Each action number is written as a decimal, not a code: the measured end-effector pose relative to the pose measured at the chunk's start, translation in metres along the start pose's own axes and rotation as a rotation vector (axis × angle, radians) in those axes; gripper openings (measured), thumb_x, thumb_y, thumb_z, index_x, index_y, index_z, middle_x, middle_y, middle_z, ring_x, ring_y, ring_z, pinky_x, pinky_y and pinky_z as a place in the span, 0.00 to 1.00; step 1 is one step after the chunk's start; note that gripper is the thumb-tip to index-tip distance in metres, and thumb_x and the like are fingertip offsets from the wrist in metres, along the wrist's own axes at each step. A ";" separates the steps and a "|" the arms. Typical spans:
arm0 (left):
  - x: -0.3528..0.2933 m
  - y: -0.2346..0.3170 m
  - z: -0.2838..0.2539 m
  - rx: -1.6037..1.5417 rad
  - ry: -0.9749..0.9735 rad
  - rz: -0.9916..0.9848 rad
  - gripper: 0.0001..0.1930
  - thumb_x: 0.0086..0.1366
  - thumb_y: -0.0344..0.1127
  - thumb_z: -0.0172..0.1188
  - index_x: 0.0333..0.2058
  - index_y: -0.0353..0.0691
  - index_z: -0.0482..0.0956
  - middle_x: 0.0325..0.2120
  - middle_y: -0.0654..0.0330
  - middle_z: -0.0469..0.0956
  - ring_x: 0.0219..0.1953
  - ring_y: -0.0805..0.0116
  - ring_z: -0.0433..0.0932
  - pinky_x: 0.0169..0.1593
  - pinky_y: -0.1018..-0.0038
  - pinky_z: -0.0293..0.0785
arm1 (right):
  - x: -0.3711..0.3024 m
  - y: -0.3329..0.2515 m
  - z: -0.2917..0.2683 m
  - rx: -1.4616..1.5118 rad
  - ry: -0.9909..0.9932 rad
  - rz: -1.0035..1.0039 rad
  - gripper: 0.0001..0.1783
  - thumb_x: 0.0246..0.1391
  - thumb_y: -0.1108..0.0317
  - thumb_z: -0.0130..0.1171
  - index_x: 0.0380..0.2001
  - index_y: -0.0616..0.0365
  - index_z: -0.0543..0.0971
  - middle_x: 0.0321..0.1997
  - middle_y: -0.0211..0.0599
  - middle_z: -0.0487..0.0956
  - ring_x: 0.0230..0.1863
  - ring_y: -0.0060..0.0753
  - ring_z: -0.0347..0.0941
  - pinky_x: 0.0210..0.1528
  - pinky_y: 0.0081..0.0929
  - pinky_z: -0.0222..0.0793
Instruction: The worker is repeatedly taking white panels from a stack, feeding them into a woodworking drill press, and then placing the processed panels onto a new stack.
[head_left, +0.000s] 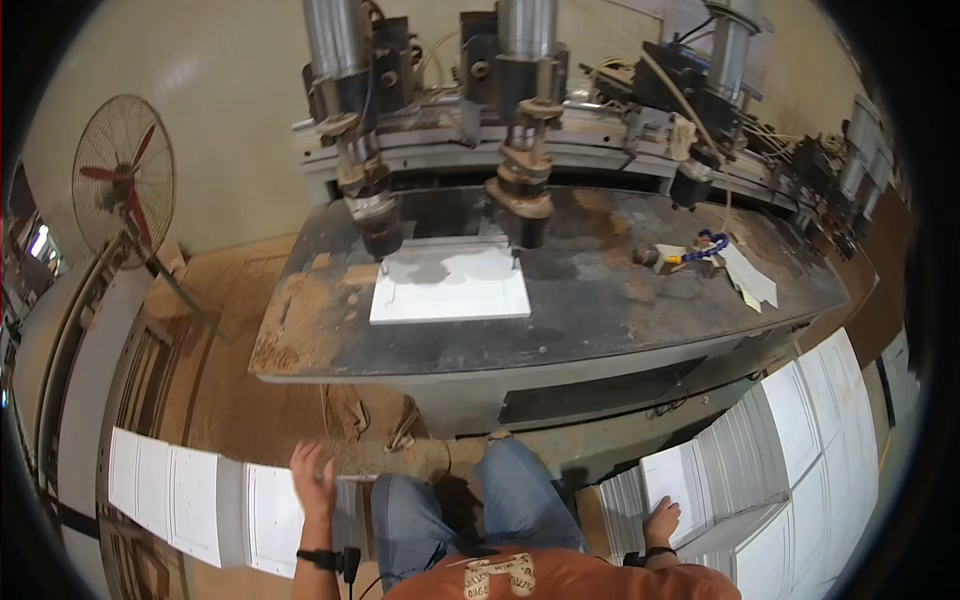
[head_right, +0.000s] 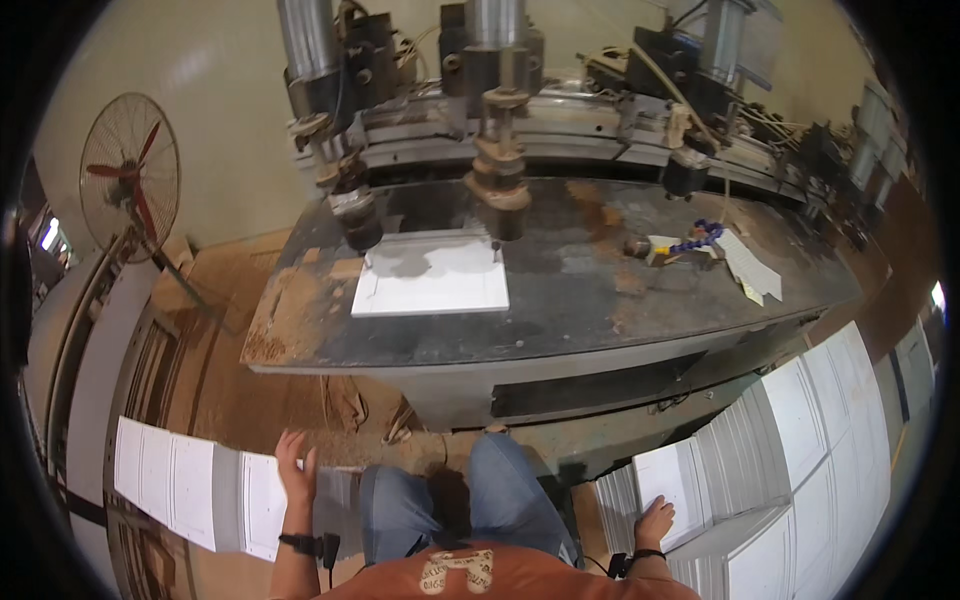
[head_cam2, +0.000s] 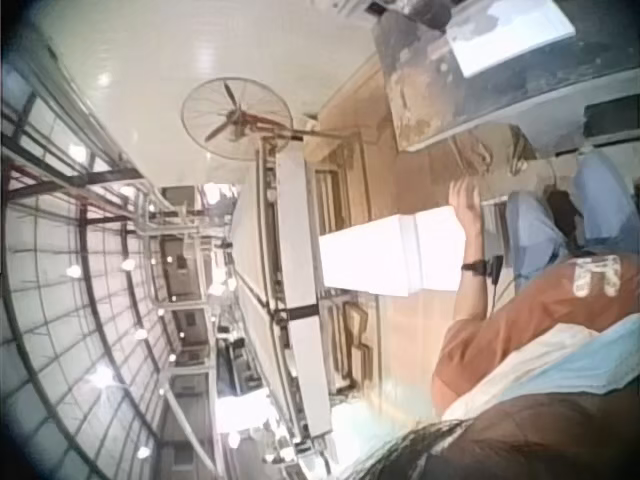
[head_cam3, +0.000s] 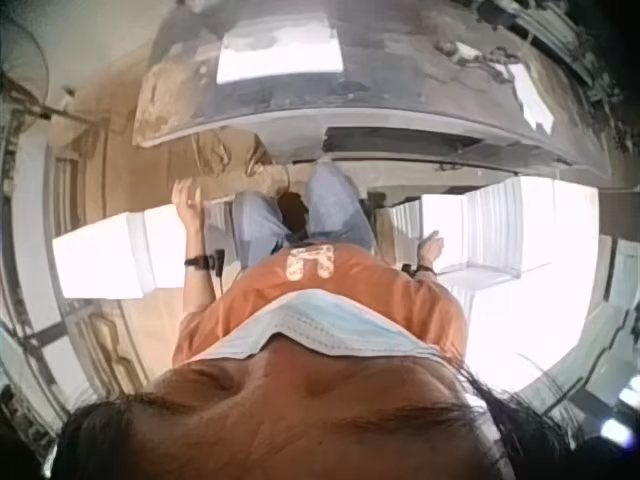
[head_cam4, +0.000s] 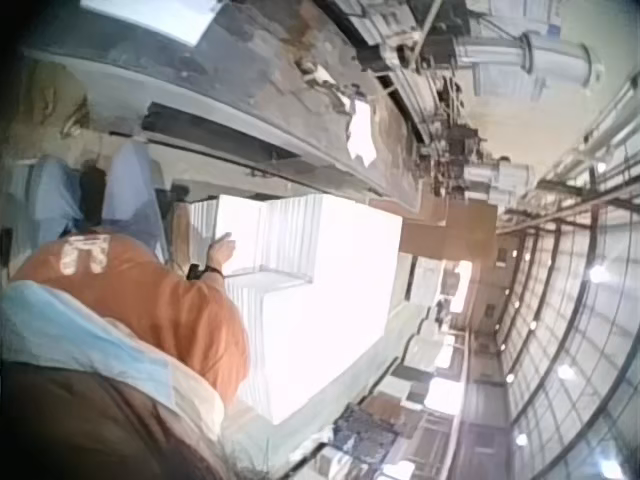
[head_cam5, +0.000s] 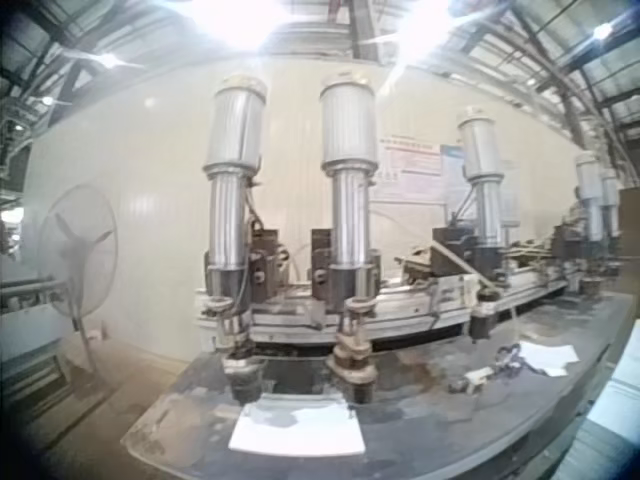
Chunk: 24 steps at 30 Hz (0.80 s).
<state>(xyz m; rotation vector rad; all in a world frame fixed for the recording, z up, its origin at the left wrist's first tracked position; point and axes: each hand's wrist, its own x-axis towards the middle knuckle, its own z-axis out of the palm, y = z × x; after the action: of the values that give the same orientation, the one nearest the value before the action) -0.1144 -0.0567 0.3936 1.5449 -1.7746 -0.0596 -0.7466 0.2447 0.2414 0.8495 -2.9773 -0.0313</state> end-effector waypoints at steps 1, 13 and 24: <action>0.036 0.032 0.016 -0.069 -0.017 0.121 0.20 0.51 0.28 0.67 0.46 0.38 0.78 0.48 0.51 0.76 0.59 0.45 0.67 0.61 0.55 0.63 | 0.010 -0.002 -0.013 0.002 -0.003 0.001 0.29 0.41 0.72 0.64 0.51 0.61 0.71 0.43 0.50 0.71 0.46 0.56 0.70 0.46 0.50 0.71; 0.207 0.194 0.152 0.142 -0.208 0.416 0.36 0.57 0.63 0.59 0.55 0.41 0.73 0.55 0.53 0.70 0.64 0.51 0.61 0.65 0.43 0.51 | 0.014 -0.113 -0.276 0.668 0.666 -0.722 0.28 0.37 0.81 0.53 0.47 0.58 0.79 0.37 0.48 0.70 0.39 0.50 0.69 0.42 0.38 0.67; 0.041 0.116 -0.021 0.080 -0.157 0.572 0.29 0.42 0.23 0.60 0.47 0.50 0.81 0.34 0.61 0.74 0.39 0.57 0.72 0.43 0.65 0.73 | 0.067 -0.399 -0.318 0.534 0.479 -1.415 0.22 0.43 0.67 0.64 0.46 0.47 0.79 0.39 0.35 0.74 0.44 0.42 0.69 0.42 0.43 0.66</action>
<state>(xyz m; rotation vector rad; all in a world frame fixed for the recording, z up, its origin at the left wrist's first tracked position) -0.1975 -0.0522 0.4864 1.0538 -2.3055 0.1771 -0.5779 -0.1321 0.5485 2.3289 -1.4295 0.7702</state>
